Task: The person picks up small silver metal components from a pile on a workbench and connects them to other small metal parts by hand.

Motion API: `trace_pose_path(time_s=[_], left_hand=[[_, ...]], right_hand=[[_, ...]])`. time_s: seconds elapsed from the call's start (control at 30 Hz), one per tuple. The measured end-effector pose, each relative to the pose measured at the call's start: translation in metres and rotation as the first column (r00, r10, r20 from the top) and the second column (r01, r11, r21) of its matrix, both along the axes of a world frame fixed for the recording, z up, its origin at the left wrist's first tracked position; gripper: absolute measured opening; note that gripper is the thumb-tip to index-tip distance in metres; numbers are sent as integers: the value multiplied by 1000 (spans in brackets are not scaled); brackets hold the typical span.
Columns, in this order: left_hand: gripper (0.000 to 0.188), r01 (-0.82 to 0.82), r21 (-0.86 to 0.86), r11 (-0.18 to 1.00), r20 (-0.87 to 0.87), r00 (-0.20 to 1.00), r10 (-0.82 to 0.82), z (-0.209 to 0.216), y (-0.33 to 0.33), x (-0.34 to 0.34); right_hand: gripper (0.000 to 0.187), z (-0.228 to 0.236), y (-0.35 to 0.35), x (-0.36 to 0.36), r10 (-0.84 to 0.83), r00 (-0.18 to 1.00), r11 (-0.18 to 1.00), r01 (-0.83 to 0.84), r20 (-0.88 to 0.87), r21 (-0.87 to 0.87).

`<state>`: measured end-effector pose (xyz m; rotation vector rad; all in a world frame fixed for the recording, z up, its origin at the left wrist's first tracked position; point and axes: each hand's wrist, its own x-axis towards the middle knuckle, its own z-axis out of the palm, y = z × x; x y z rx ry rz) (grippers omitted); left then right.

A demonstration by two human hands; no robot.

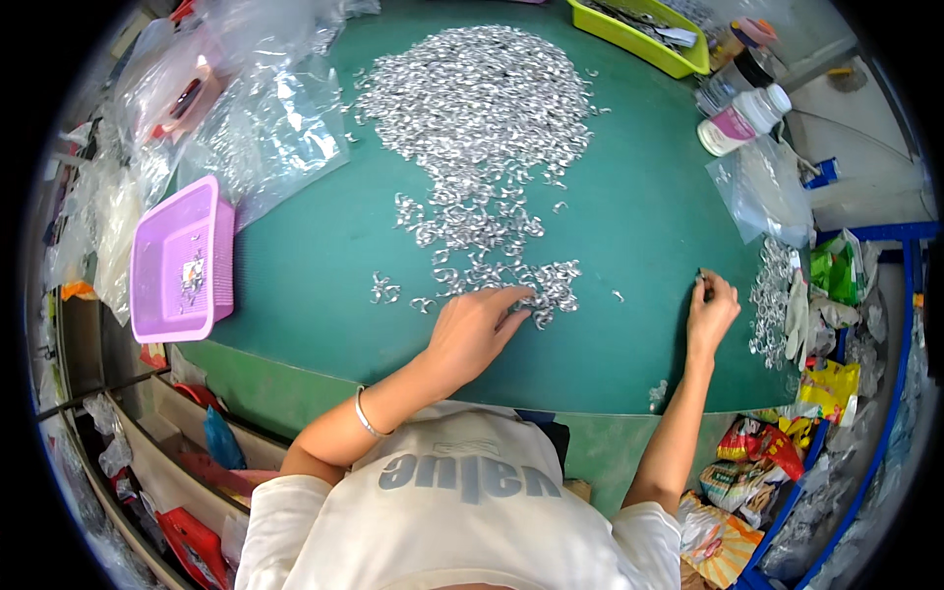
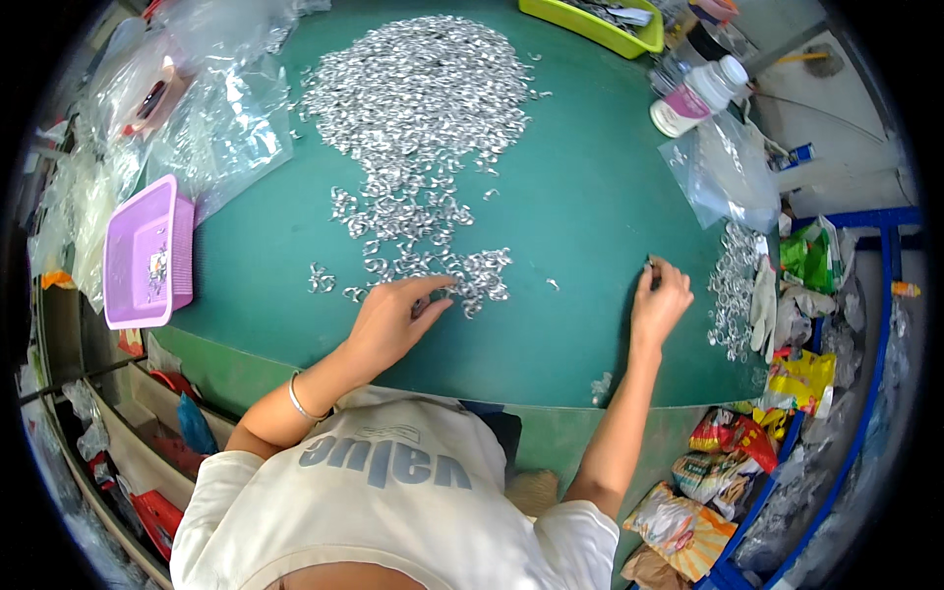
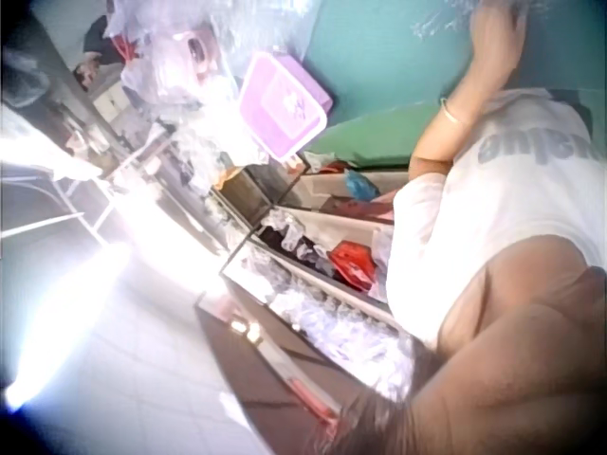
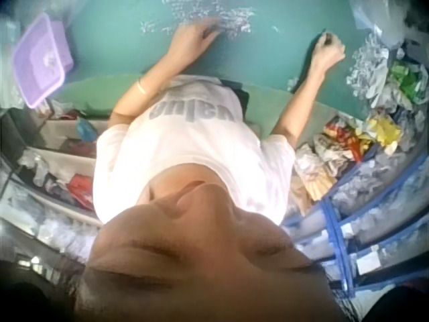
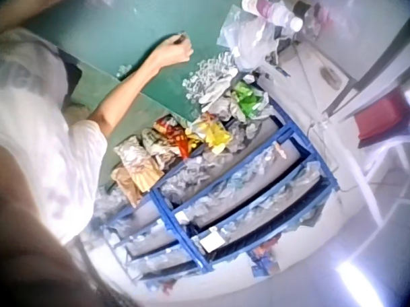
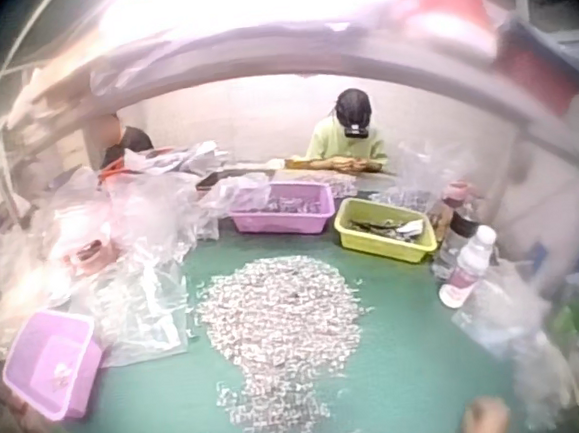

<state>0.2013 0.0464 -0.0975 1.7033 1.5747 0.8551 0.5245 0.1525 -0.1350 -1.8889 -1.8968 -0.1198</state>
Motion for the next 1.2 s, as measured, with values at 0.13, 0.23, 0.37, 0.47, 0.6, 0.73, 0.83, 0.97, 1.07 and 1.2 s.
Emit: trace_pose_path(time_s=[0.13,0.23,0.37,0.47,0.6,0.73,0.83,0.97,1.07,1.2], left_hand=[[28,145,147,978,-164,979,-121,-9,20,29],[27,191,90,977,-307,939,-155,-16,28,32],[22,143,102,984,-367,925,-97,-20,20,14],[26,96,-30,995,-395,913,-100,-3,13,-4],[25,-30,-88,996,122,992,40,14,10,-2],[22,15,-302,953,519,841,151,33,2,6],[17,-16,-222,975,584,799,146,35,-4,3],[15,51,-352,935,649,733,204,44,-8,-5],[15,73,-411,909,689,678,257,50,-12,-7],[16,87,-437,895,708,648,282,56,-16,-9]], right_hand=[[17,16,0,-23,-14,997,999,16,-80,33],[21,30,-19,-53,151,940,983,-175,-304,-51],[27,36,-43,-90,390,894,879,-433,-222,-199],[20,20,-51,-95,312,881,909,-386,-356,-158],[14,46,-66,-124,184,700,871,-441,-690,-216],[16,64,-82,-148,186,447,789,-599,-875,-138],[17,75,-89,-156,122,328,765,-632,-937,-122],[17,81,-96,-164,71,190,780,-623,-979,-65],[17,87,-102,-171,31,127,812,-582,-991,-49],[18,89,-107,-174,135,192,833,-553,-972,6]])
